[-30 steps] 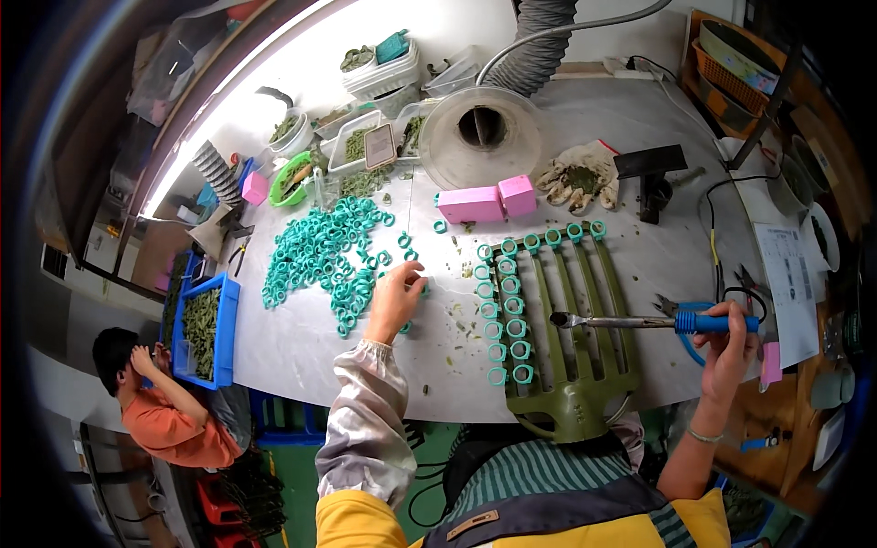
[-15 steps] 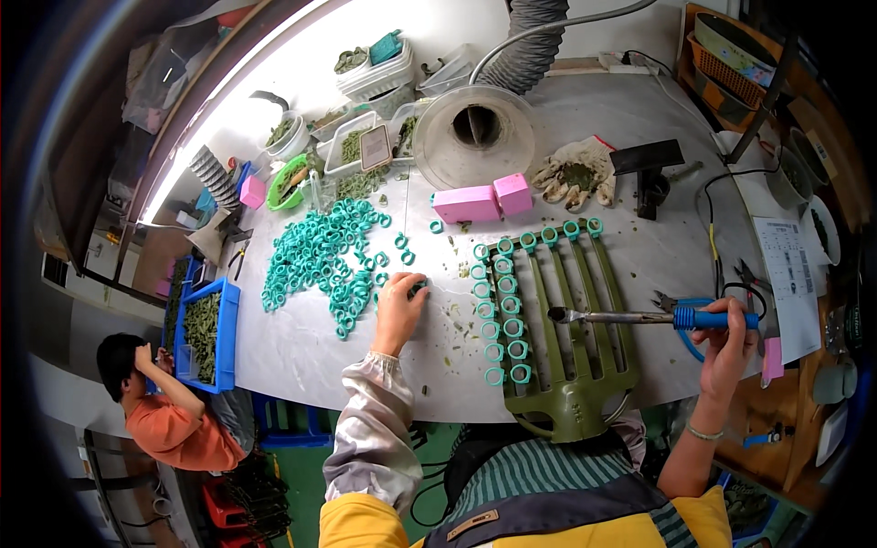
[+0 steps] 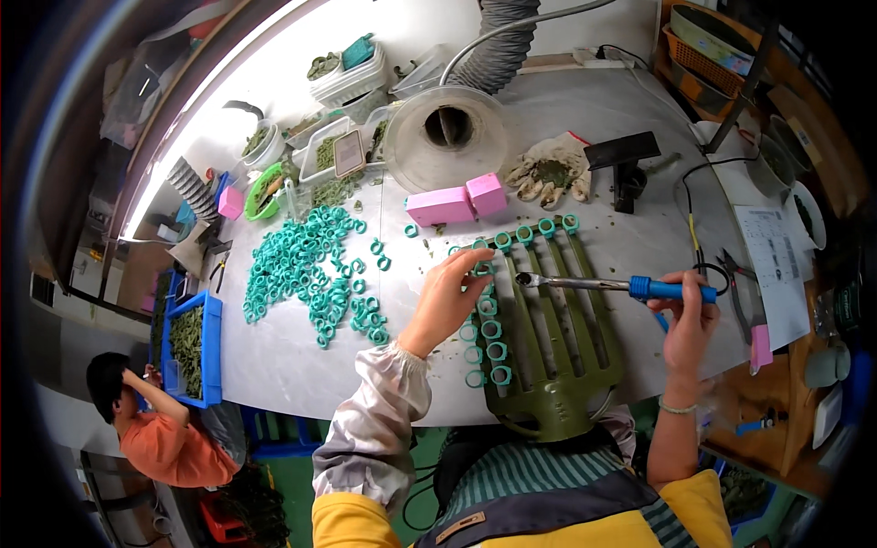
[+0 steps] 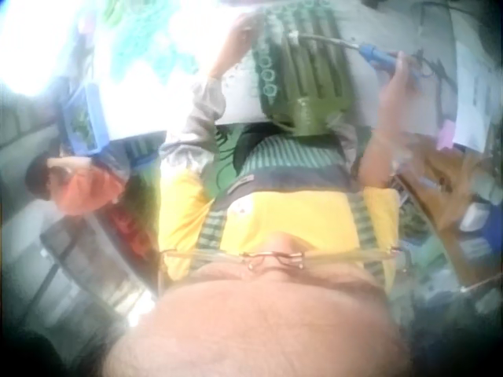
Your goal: The person places plastic rings into slots on a green frame and joins them using a soldering iron.
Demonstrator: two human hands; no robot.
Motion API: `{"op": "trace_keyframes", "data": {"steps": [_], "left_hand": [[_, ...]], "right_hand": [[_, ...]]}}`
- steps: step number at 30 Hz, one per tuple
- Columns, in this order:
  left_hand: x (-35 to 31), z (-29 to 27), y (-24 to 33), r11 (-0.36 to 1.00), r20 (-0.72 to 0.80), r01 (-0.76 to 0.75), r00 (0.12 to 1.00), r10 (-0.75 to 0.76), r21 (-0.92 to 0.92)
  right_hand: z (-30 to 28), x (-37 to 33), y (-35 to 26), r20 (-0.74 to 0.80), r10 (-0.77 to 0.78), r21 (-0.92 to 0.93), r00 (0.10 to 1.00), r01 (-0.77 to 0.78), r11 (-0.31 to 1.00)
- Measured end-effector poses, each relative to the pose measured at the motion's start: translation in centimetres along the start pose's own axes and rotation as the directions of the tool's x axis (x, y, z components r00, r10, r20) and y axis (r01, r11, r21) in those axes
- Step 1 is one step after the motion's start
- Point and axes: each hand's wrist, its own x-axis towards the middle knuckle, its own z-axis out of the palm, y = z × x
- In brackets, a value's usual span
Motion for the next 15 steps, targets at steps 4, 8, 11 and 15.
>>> {"op": "trace_keyframes", "data": {"steps": [4, 8, 11, 15], "left_hand": [[1.5, 1.1, -1.0, 0.974, 0.086, -0.044, 0.996, 0.025, 0.221], [2.6, 2.1, -2.3, 0.892, 0.121, -0.216, 0.976, 0.182, 0.398], [3.0, 2.5, -2.7, 0.891, 0.150, -0.219, 0.974, 0.172, 0.398], [2.9, 1.9, -2.9, 0.870, 0.155, -0.257, 0.965, 0.211, 0.420]], "right_hand": [[0.5, 0.3, 1.2, 0.027, 0.013, -0.002, 1.000, -0.013, 1.000], [1.1, 0.7, 2.8, 0.044, 0.020, 0.030, 0.999, -0.021, 0.999], [1.8, 0.8, 3.0, 0.085, 0.033, 0.031, 0.996, -0.035, 0.999], [1.6, 0.4, 2.2, 0.030, 0.047, -0.021, 0.998, -0.046, 0.999]]}}
